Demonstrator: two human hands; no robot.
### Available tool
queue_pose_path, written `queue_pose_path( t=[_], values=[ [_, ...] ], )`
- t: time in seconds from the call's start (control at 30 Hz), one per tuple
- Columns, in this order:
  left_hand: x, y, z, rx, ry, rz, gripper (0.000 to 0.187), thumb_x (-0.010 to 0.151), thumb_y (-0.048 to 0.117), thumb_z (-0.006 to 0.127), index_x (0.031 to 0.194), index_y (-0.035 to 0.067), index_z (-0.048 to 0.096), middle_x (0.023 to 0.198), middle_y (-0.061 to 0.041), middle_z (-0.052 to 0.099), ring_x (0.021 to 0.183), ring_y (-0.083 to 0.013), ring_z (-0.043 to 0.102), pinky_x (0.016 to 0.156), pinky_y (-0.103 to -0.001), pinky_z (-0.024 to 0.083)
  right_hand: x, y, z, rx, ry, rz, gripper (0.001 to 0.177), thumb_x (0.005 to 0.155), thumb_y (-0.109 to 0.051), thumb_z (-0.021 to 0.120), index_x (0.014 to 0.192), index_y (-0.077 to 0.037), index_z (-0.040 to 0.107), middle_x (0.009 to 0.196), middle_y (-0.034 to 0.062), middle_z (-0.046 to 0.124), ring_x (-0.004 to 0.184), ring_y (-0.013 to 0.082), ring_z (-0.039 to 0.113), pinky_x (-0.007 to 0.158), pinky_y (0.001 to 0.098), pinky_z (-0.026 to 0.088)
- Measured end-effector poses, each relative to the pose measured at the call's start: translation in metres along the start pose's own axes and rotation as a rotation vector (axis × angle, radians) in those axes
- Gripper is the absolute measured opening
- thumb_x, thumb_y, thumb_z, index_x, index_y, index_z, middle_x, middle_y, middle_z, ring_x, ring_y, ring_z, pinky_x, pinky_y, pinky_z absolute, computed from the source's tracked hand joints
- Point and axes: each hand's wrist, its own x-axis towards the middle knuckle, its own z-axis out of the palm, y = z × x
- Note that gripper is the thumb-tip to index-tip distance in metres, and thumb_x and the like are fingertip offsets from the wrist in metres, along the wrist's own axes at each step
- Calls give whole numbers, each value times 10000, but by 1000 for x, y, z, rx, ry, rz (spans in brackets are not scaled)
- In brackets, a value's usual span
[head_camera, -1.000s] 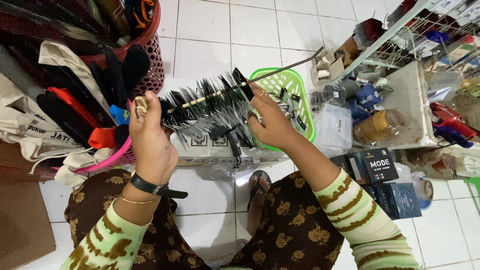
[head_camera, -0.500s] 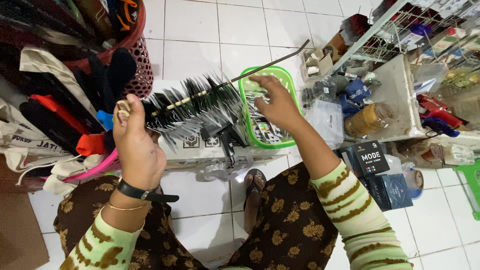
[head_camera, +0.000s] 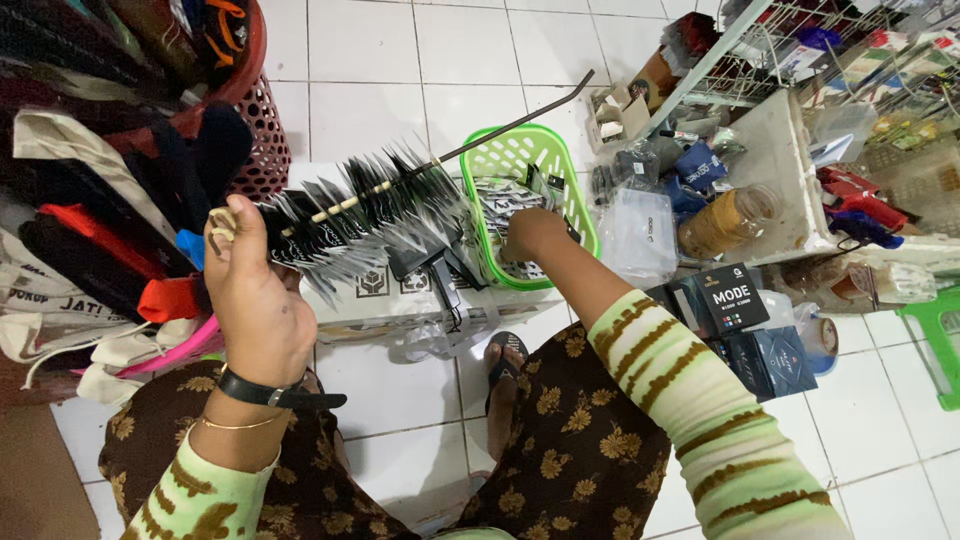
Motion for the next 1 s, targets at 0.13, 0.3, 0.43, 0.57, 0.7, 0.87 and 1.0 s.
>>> queue_pose_path(
  t=[0.13, 0.3, 0.43, 0.57, 0.7, 0.87, 1.0],
  values=[
    [1, 0, -1, -18, 1, 6, 235, 996, 479, 687, 1009, 271, 577, 926, 130, 636, 890, -11, 679, 863, -217, 601, 20, 12, 22, -51, 39, -1, 208, 805, -227, 764, 754, -27, 789, 664, 154, 691, 669, 373, 717, 658, 520, 612],
    [-1, 0, -3, -63, -10, 40, 232, 1007, 438, 696, 994, 245, 567, 932, 105, 622, 913, -32, 671, 891, -240, 609, 29, 18, 29, 0, 114, 131, 165, 791, -165, 753, 835, -9, 779, 760, 181, 717, 800, 407, 742, 743, 582, 595],
    [7, -8, -9, -70, -7, 47, 255, 999, 451, 709, 998, 249, 553, 930, 109, 610, 911, -28, 660, 891, -232, 603, 12, 17, 0, 2, 144, 167, 245, 880, -138, 635, 972, 42, 773, 939, 211, 759, 971, 417, 748, 813, 559, 600],
    [5, -4, -8, -60, -21, 36, 249, 999, 471, 692, 1005, 255, 569, 932, 115, 630, 912, -24, 680, 881, -237, 616, -9, 21, -26, 59, 217, 194, 264, 844, -110, 676, 1014, 65, 777, 939, 266, 748, 968, 467, 733, 834, 579, 588],
    [-3, 7, 1, -60, -13, 22, 252, 989, 484, 686, 1012, 255, 582, 932, 111, 652, 904, -31, 695, 868, -245, 624, -48, 19, -65, 389, 320, 104, 335, 851, -150, 690, 1080, 83, 767, 997, 321, 725, 1008, 537, 697, 847, 630, 566],
    [10, -8, -10, -26, -6, 21, 252, 1000, 489, 689, 1031, 267, 576, 955, 123, 622, 917, -28, 661, 870, -234, 593, -31, 29, -58, 1268, 426, 6, 143, 913, -114, 694, 945, 25, 701, 768, 92, 589, 712, 187, 673, 694, 368, 656],
    [27, -26, -22, 19, -8, 4, 253, 1005, 515, 682, 1042, 286, 580, 968, 135, 637, 913, -28, 666, 859, -237, 585, -51, 13, -85, 1622, 534, -105, 91, 952, -111, 684, 945, -75, 600, 807, 11, 561, 780, 184, 720, 786, 424, 692]
  ],
)
